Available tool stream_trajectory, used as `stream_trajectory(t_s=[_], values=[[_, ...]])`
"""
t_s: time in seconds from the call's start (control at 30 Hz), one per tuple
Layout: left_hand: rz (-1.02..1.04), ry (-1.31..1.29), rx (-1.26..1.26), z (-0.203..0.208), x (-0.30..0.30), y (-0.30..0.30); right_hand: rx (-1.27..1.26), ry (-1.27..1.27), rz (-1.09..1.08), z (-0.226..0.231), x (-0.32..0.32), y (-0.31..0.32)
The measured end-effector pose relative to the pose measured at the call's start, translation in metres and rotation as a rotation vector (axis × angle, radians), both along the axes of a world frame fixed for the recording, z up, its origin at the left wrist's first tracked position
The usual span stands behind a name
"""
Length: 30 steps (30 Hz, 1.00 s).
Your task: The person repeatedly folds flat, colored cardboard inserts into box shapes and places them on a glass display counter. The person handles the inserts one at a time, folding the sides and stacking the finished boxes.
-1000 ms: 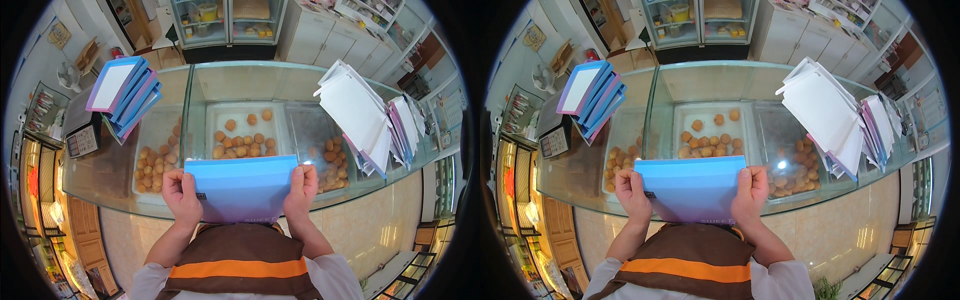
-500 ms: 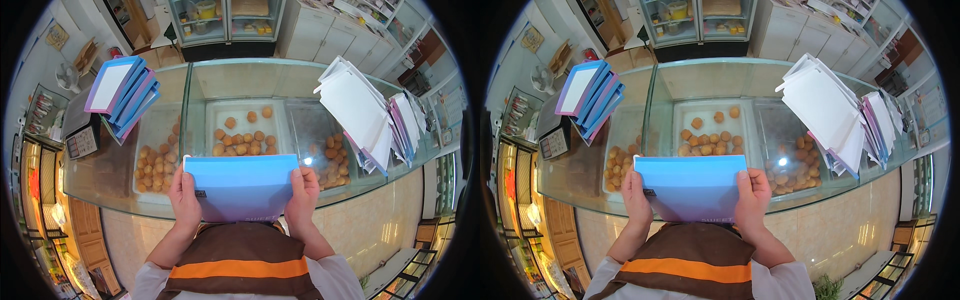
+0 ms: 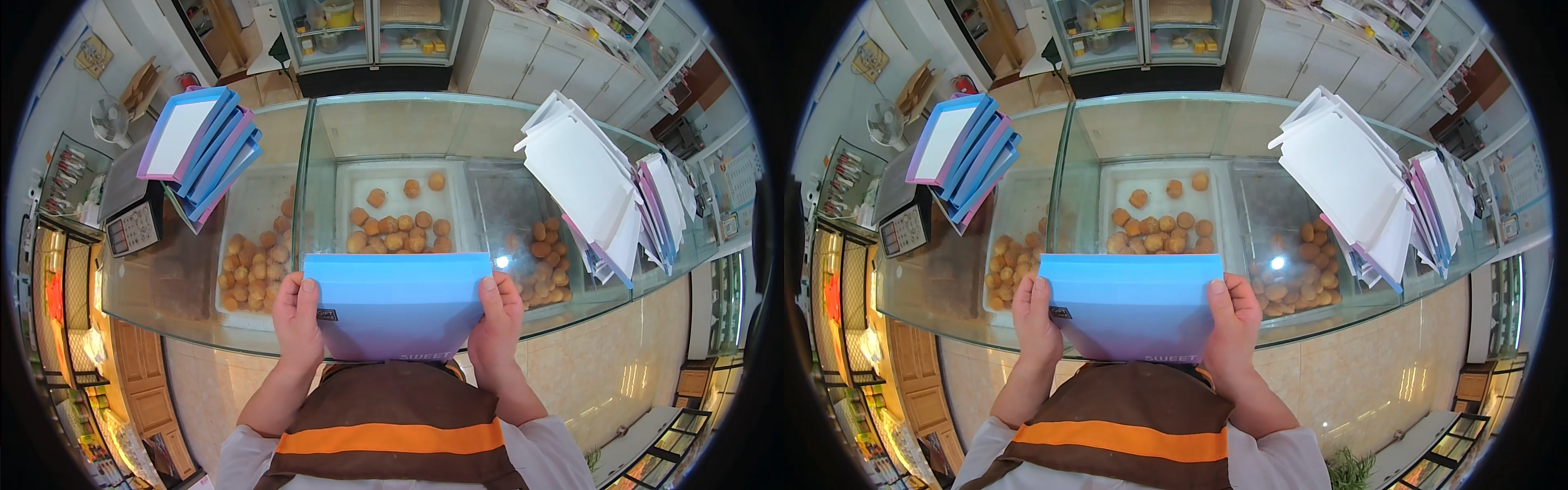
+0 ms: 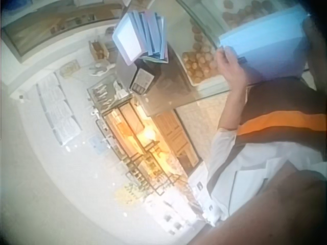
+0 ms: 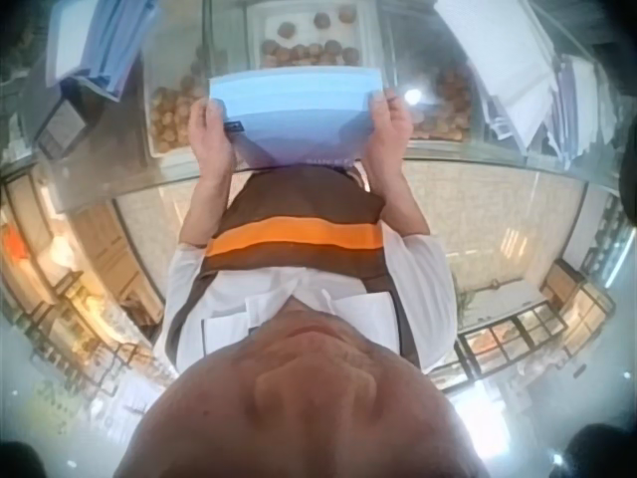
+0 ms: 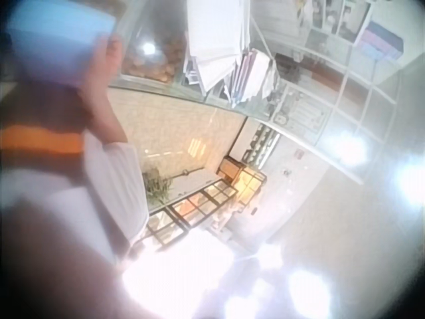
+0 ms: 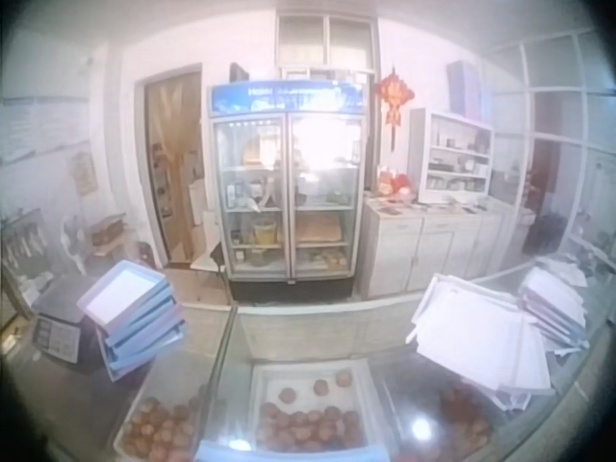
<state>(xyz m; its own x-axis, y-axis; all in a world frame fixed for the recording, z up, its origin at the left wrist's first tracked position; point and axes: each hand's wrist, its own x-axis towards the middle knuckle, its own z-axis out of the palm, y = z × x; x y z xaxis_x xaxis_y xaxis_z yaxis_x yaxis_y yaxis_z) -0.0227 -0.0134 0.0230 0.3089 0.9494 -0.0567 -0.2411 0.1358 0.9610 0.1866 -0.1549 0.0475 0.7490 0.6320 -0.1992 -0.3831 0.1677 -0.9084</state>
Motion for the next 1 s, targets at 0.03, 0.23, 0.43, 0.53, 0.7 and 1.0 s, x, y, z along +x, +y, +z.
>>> stream_trajectory(t_s=[0.03, 0.23, 0.43, 0.53, 0.7, 1.0], values=[[-0.02, -0.025, -0.062, 0.006, 0.0, 0.002, 0.024, 0.028, 0.03, -0.001, 0.003, -0.001], [-0.267, -0.183, -0.036, 0.044, -0.005, 0.047, 0.225, -0.022, 0.261, 0.024, 0.036, 0.016], [-0.944, 0.265, 0.381, 0.019, -0.047, 0.084, -0.047, -0.74, 0.984, 0.002, 0.085, -0.001], [-1.206, 0.615, 0.621, -0.012, -0.045, 0.068, -0.215, -1.084, 1.182, -0.04, 0.082, -0.012], [-1.145, 0.914, 0.718, -0.046, -0.027, 0.045, -0.336, -1.421, 1.072, -0.079, 0.065, -0.014], [-1.125, 0.886, 1.018, -0.036, -0.028, 0.048, -0.314, -1.395, 0.898, -0.08, 0.06, -0.007]])
